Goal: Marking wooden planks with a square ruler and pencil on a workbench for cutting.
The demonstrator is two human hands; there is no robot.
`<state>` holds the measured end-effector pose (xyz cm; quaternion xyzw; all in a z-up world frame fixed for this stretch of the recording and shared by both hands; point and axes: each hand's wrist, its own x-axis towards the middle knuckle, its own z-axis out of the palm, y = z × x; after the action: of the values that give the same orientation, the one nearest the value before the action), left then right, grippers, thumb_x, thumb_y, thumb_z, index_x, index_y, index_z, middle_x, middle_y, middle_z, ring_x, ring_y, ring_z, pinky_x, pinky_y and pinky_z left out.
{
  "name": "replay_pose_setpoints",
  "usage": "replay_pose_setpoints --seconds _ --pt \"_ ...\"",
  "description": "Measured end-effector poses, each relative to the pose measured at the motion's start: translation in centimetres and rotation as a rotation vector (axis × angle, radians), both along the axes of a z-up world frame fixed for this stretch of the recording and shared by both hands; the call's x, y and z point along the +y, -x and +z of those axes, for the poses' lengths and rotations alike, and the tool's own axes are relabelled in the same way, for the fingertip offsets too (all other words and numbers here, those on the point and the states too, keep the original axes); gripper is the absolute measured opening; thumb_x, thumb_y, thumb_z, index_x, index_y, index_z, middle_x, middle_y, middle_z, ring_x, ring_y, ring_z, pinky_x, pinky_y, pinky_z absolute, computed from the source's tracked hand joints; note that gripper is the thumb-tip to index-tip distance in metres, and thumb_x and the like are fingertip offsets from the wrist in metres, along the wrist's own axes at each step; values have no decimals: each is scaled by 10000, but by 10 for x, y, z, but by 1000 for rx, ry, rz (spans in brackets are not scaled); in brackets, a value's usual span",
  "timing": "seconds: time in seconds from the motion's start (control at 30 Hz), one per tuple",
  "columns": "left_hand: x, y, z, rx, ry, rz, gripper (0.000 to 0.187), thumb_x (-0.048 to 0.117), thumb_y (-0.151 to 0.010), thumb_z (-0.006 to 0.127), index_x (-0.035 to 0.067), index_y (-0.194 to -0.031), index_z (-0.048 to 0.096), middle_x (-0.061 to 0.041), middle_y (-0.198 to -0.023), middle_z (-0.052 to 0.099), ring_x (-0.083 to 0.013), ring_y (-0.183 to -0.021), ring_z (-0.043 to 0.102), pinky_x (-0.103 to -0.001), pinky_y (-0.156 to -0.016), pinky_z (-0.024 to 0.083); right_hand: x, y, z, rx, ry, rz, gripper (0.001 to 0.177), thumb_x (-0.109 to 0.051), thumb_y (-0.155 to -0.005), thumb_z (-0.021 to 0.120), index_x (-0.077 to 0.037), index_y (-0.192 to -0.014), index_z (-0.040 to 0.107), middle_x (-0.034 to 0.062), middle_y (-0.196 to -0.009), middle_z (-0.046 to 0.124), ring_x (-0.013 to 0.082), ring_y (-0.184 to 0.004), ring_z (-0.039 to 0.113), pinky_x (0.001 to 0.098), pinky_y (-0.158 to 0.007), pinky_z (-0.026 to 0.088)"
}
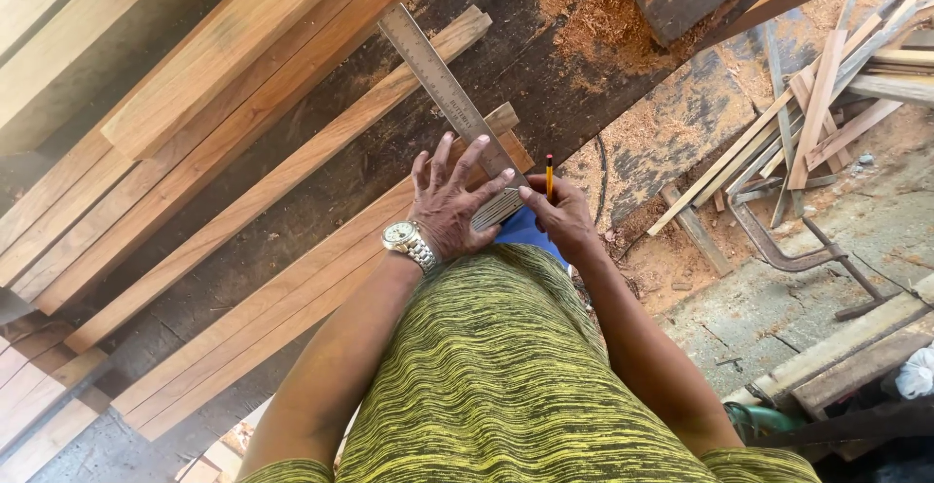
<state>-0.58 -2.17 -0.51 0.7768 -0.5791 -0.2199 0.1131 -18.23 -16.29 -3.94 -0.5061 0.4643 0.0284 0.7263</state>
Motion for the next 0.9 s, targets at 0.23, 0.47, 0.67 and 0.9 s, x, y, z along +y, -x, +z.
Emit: replay_pose_setpoints --seconds 0.23,0.47,0.67,0.9 --pt "-1 1 -5 -16 10 -5 899 561 -598 850 450 -1440 556 -67 -1679 186 -437 -1498 113 -653 -1141 178 -1 5 -20 -156 -137 -98 268 -200 -967 715 23 -1108 670 26 -769 635 75 -566 545 234 -489 478" --pt "-4 1 -2 -1 13 18 858 557 -605 843 460 -1414 577 -52 -1668 209 -429 -1481 152 -634 -1131 179 -5 5 -21 -184 -175 -102 256 -185 -961 714 19 -1113 684 28 -795 645 74 -588 558 229 -508 479" --pt "-4 1 -1 7 34 24 845 553 -622 839 453 -1420 580 -46 -1670 219 -425 -1478 165 -628 -1125 188 -7 5 -23 -176 -187 -92 243 -179 -967 709 17 -1109 684 25 -804 648 75 -601 561 232 -525 483" --pt "-5 0 1 13 27 22 836 554 -627 834 451 -1417 580 -47 -1670 223 -425 -1475 161 -626 -1117 188 -7 5 -26 -170 -194 -97 230 -175 -968 705 12 -1100 685 24 -791 640 76 -590 560 232 -515 476"
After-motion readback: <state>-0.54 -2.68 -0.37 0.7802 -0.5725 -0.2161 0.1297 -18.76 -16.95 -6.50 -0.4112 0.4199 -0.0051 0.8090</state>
